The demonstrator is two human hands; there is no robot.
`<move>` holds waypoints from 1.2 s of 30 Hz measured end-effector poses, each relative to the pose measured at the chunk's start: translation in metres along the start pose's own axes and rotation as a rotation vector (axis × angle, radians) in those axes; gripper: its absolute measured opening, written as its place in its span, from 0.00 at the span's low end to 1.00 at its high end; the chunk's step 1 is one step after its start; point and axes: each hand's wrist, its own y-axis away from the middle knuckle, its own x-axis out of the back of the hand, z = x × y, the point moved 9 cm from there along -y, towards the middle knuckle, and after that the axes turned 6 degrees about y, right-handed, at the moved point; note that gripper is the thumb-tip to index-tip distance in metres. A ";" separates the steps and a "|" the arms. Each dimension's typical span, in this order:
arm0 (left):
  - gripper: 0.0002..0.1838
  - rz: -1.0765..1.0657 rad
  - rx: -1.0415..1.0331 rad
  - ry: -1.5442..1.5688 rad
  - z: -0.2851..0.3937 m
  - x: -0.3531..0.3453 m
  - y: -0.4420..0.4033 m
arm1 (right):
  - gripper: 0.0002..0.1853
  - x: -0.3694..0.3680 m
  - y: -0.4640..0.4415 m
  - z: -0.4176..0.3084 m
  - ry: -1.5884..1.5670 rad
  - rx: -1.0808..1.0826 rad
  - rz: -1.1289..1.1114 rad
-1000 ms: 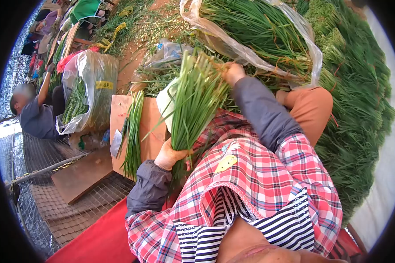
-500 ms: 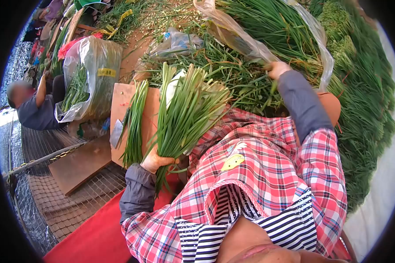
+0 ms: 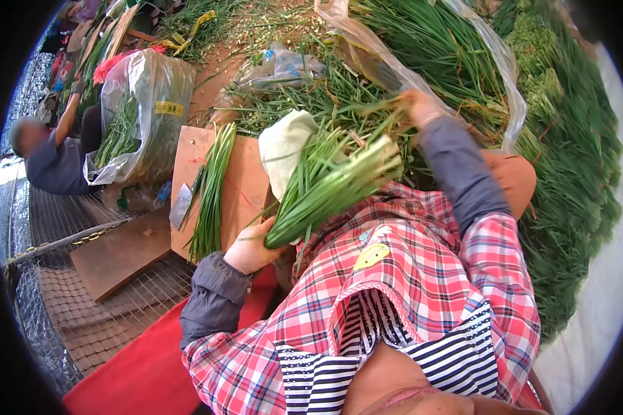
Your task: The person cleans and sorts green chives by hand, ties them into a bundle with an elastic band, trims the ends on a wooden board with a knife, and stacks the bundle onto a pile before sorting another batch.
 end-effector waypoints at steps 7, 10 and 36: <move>0.26 -0.069 0.061 -0.603 0.014 -0.001 -0.012 | 0.20 -0.126 0.079 -0.027 0.358 0.279 -0.779; 0.25 -0.034 0.073 -0.578 0.012 -0.001 -0.007 | 0.12 -0.121 0.085 -0.016 0.267 0.181 -0.729; 0.33 -0.158 0.260 0.169 -0.051 0.020 -0.026 | 0.25 -0.062 0.108 -0.007 0.139 0.010 -0.785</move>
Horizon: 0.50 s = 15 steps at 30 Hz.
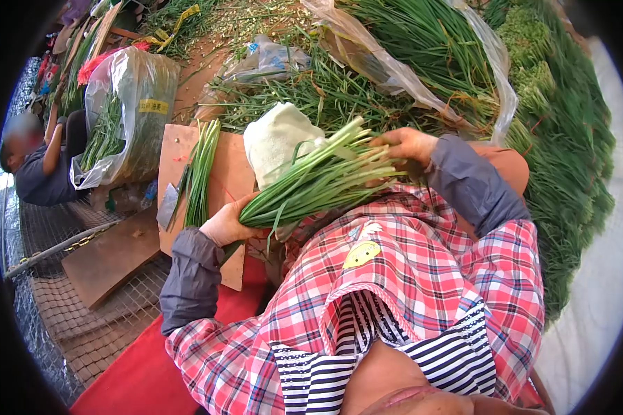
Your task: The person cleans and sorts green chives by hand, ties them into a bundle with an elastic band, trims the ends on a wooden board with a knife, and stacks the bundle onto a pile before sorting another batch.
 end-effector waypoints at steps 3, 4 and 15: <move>0.30 -0.085 0.166 0.302 -0.033 -0.008 -0.001 | 0.22 0.049 0.040 -0.040 -0.259 0.209 0.275; 0.29 -0.113 0.219 0.402 -0.039 -0.012 0.002 | 0.22 0.074 0.062 -0.036 -0.442 0.163 0.381; 0.25 -0.034 0.172 0.637 -0.036 -0.023 0.007 | 0.20 0.118 0.013 -0.012 1.068 -0.076 0.625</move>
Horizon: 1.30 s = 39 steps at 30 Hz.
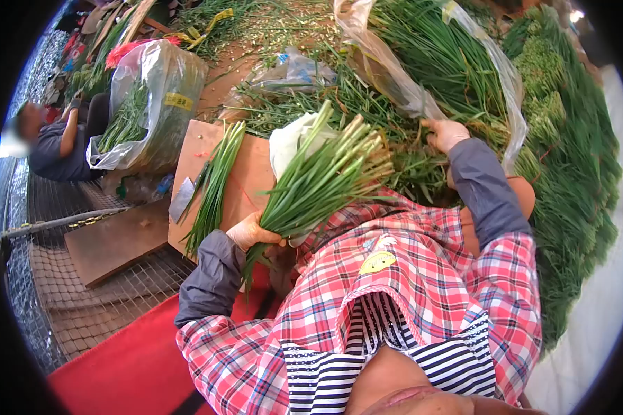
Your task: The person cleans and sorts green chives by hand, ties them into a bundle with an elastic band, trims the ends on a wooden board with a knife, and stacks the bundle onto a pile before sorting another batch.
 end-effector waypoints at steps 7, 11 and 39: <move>0.28 0.034 -0.077 -0.100 0.006 -0.009 -0.003 | 0.31 0.050 -0.008 -0.203 0.117 0.413 -0.130; 0.30 0.031 -0.107 -0.150 0.012 -0.020 0.005 | 0.15 0.002 -0.022 -0.217 -0.937 0.248 -0.401; 0.26 -0.041 -0.177 0.203 0.004 -0.032 -0.028 | 0.52 0.032 -0.028 -0.169 0.348 0.363 0.045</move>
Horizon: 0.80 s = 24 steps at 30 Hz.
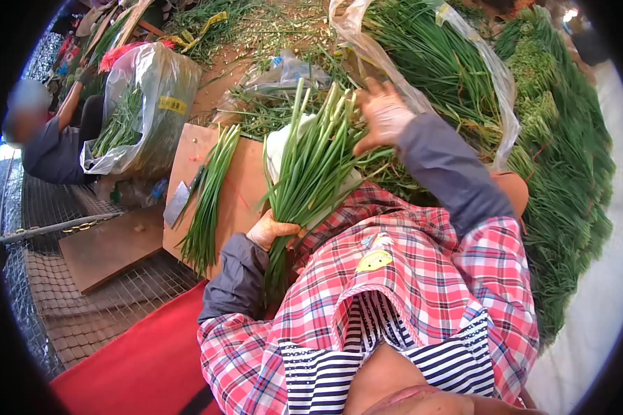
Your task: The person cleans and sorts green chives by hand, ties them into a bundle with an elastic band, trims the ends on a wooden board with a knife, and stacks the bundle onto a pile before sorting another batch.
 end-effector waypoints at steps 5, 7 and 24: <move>0.23 0.071 -0.012 -0.010 -0.007 0.004 -0.001 | 0.28 -0.055 -0.035 -0.039 -0.485 0.031 -0.091; 0.22 0.073 -0.015 -0.019 -0.004 -0.001 0.001 | 0.19 -0.055 -0.029 -0.024 -1.054 -0.139 0.053; 0.20 0.117 -0.070 -0.046 -0.006 -0.001 -0.007 | 0.20 -0.017 0.063 0.126 -0.676 -0.408 0.266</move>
